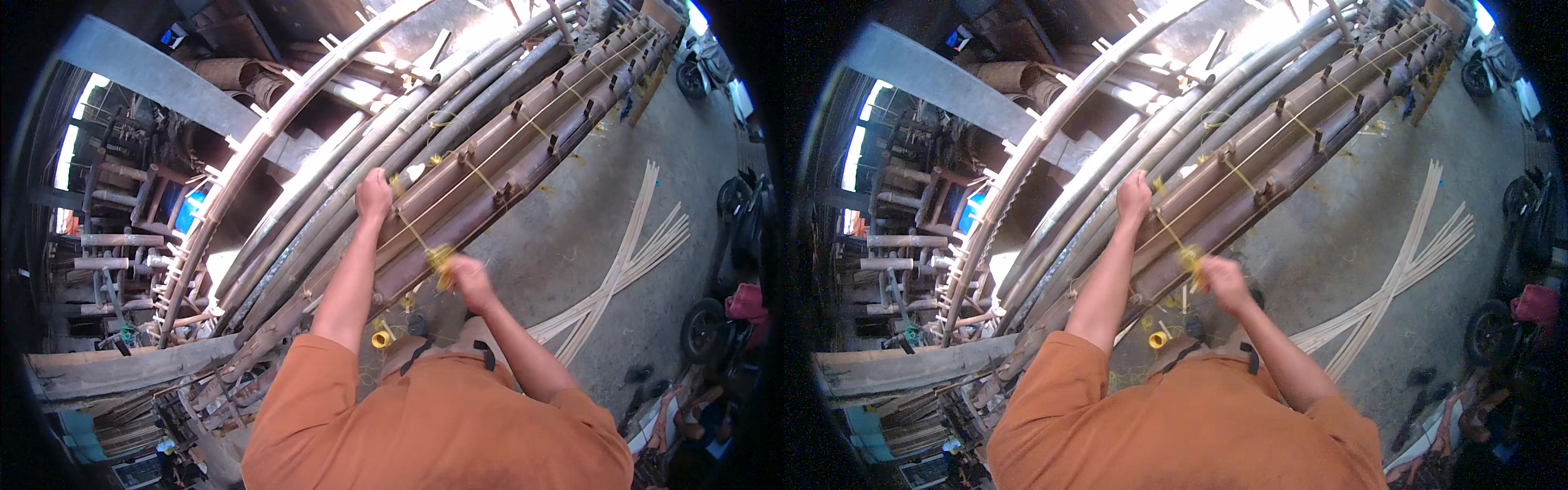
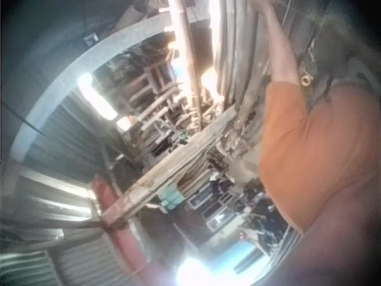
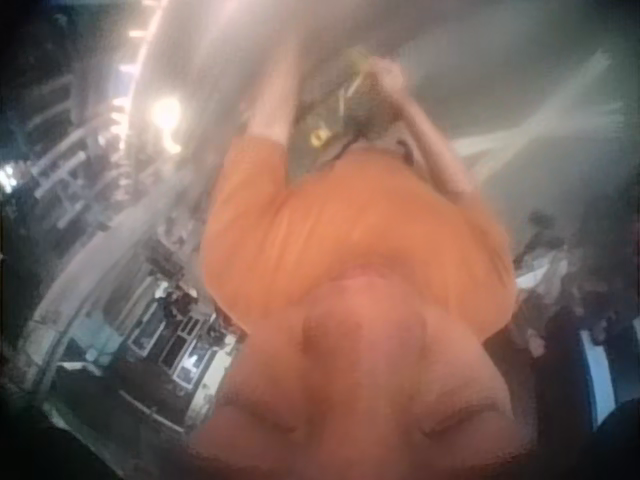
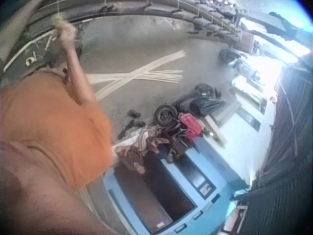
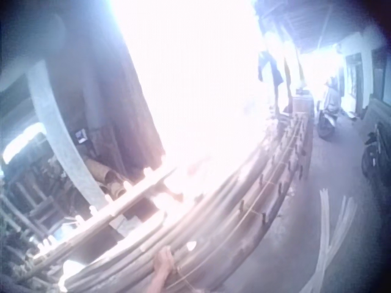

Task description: The person repeatedly picks thin bamboo rods from the floor and ties them to a horizontal bamboo rack using yellow string. The person wraps the string around the rods and rack, then ties knots to secure each rod in place.

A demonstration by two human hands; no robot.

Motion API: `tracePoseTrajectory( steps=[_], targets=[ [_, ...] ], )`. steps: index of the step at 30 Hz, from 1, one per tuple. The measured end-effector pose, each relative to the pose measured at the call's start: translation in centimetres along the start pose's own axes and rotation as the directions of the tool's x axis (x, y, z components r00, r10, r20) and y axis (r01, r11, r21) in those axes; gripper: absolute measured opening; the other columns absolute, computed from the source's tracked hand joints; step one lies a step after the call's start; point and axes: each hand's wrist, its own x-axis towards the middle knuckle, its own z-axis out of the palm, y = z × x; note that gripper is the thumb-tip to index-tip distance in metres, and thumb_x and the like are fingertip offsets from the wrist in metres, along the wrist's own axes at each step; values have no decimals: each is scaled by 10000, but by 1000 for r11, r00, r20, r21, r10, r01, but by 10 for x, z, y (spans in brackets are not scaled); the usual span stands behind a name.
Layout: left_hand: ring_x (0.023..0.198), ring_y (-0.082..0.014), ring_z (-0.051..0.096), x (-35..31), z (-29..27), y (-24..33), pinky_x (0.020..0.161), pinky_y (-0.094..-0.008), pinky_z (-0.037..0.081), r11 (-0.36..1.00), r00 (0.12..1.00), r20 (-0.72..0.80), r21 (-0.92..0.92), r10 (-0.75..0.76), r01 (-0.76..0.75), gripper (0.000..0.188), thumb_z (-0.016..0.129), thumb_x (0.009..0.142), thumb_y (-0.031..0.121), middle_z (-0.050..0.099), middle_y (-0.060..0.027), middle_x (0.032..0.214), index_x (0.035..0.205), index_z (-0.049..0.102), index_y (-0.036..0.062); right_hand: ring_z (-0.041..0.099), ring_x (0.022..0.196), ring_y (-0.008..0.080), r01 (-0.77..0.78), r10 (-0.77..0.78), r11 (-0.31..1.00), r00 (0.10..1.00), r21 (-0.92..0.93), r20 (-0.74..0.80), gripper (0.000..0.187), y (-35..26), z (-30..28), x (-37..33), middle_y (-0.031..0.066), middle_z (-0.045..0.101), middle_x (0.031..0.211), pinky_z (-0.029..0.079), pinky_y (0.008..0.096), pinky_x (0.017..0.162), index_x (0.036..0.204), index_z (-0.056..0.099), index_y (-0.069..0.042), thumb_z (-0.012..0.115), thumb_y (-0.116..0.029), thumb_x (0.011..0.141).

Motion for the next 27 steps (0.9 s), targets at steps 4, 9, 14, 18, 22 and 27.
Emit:
tracePoseTrajectory(
  steps=[4,9,14,18,22,27],
  targets=[
    [983,-413,617,-31,-80,-8,854,-471,481,997,983,172,-13,-67,70,366,453,960,303,656,-250,990,1161,606,38,613,810,183,-190,458,699,859,690,-228,509,2,30,-25,66,627,958,531,357,814,1146,597,-56,406,-504,997],
    [991,-411,616,-137,-163,-36,844,-502,474,969,846,494,230,-200,95,271,536,915,265,656,-240,1011,1064,604,49,606,897,168,-657,633,501,722,563,279,480,44,109,-54,52,634,987,516,366,828,1091,612,-59,418,-488,991],
    [934,-366,637,-177,-134,-57,810,-464,484,989,951,306,147,-46,1,249,587,901,253,675,-188,982,1061,610,64,583,746,148,131,186,813,865,568,-465,203,24,186,-4,32,602,794,465,279,704,839,592,-91,494,-231,947],
    [934,-315,638,-197,-98,-105,827,-423,481,990,976,168,-54,141,-134,266,565,924,277,669,-166,993,1083,627,73,592,757,207,361,-198,861,887,-359,418,347,-7,256,45,116,608,803,478,330,742,826,624,-7,418,-253,961],
    [976,-366,626,-172,-121,-76,884,-434,453,991,983,162,-108,90,-73,308,525,921,291,662,-213,1026,1064,645,47,612,781,245,434,-178,-11,886,-901,429,461,-19,226,105,175,648,857,473,363,751,930,685,-40,402,-399,986],
    [910,-469,605,-169,-135,-61,801,-553,464,1000,951,310,2,-19,20,367,433,966,377,657,-237,935,1015,642,80,602,731,180,255,92,772,861,-582,499,525,-18,184,140,160,621,721,475,328,708,842,654,19,431,-436,979]
  ],
)
